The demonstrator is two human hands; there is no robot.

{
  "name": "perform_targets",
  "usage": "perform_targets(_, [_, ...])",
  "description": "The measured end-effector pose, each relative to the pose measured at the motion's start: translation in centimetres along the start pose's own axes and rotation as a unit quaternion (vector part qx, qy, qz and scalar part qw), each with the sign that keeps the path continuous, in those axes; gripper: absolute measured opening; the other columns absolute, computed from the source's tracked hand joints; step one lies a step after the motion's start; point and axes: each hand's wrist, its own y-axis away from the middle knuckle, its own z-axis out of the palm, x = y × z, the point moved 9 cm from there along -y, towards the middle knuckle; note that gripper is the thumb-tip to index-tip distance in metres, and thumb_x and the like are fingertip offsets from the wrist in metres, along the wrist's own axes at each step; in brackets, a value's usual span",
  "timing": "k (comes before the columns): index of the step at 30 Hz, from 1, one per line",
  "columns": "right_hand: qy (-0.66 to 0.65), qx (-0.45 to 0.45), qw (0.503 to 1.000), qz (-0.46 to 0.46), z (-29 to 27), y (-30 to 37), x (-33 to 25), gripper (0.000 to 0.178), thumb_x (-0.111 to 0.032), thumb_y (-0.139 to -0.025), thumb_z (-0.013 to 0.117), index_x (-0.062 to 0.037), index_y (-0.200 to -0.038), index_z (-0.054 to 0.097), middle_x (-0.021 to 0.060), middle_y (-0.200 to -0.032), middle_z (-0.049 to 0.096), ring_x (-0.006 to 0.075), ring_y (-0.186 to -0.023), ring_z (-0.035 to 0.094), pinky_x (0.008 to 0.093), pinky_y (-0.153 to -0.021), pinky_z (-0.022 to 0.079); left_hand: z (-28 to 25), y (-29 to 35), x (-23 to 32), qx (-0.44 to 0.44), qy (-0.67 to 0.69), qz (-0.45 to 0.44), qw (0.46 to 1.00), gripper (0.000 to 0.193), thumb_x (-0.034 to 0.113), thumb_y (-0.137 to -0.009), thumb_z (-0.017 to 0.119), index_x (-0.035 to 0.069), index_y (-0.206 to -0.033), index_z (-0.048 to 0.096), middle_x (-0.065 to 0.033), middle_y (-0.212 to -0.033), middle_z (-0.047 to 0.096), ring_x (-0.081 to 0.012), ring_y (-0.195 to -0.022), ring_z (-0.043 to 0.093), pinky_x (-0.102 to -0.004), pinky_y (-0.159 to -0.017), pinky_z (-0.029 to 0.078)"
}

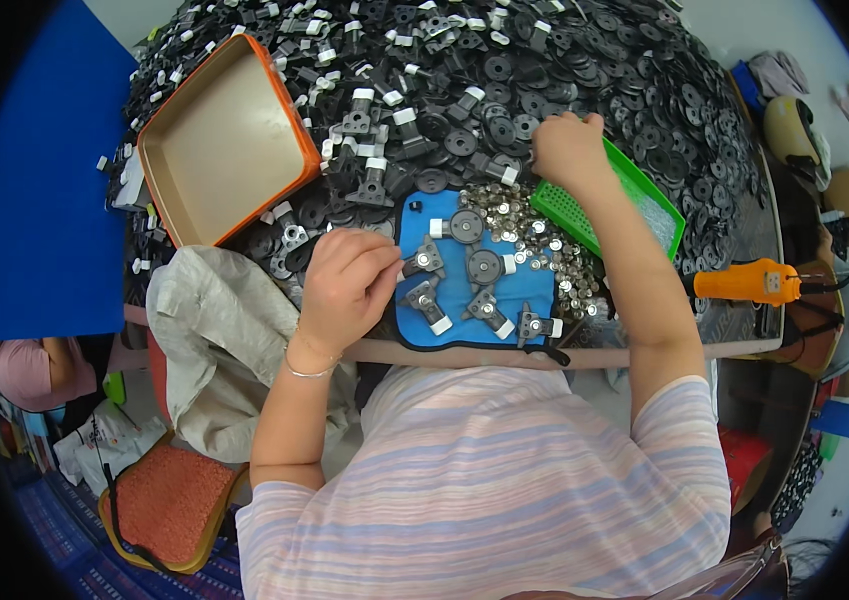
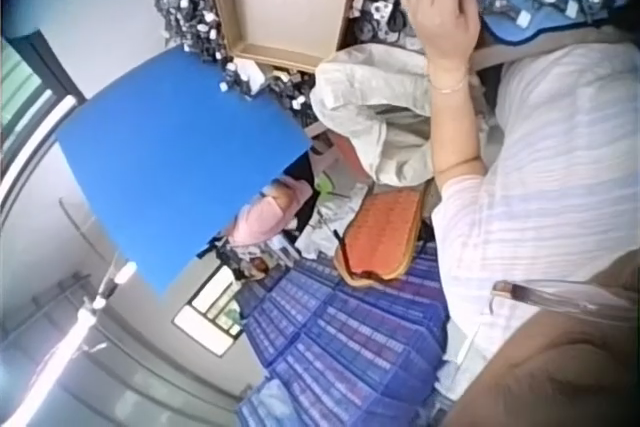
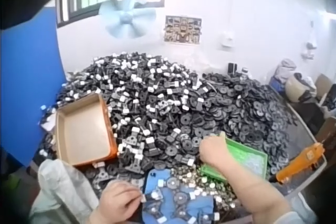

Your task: The worker is sorting small plastic components and using an electric screwdriver to assemble them at a factory workbench.

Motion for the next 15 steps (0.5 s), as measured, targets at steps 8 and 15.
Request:
perform_targets(8, [-0.275,0.158,0.908,-0.274,-5.5,7.9,-10.7,0.009,-0.013,-0.07,0.069,-0.0121,-0.079,0.068,0.0013,-0.086,0.063,0.0216,-0.086,0.059,0.0345,-0.075,0.046,2.3,2.4,-3.6,-0.065,0.03,-0.162,0.984,0.016,0.004,-0.071,0.069,0.002,-0.085,0.063,-0.0101,-0.086,0.062,-0.0293,-0.08,0.059,-0.0361,-0.072,0.046])
perform_targets(15, [-0.23,0.2,0.889,-0.343,-4.3,11.6,-13.4,0.008,-0.012,-0.069,0.062,-0.011,-0.076,0.065,-0.0016,-0.09,0.062,0.0184,-0.085,0.057,0.0331,-0.078,0.042,2.8,3.7,-4.5,-0.088,0.047,-0.223,0.97,0.018,0.005,-0.072,0.069,0.001,-0.089,0.064,-0.012,-0.088,0.062,-0.0302,-0.082,0.059,-0.0349,-0.074,0.048])
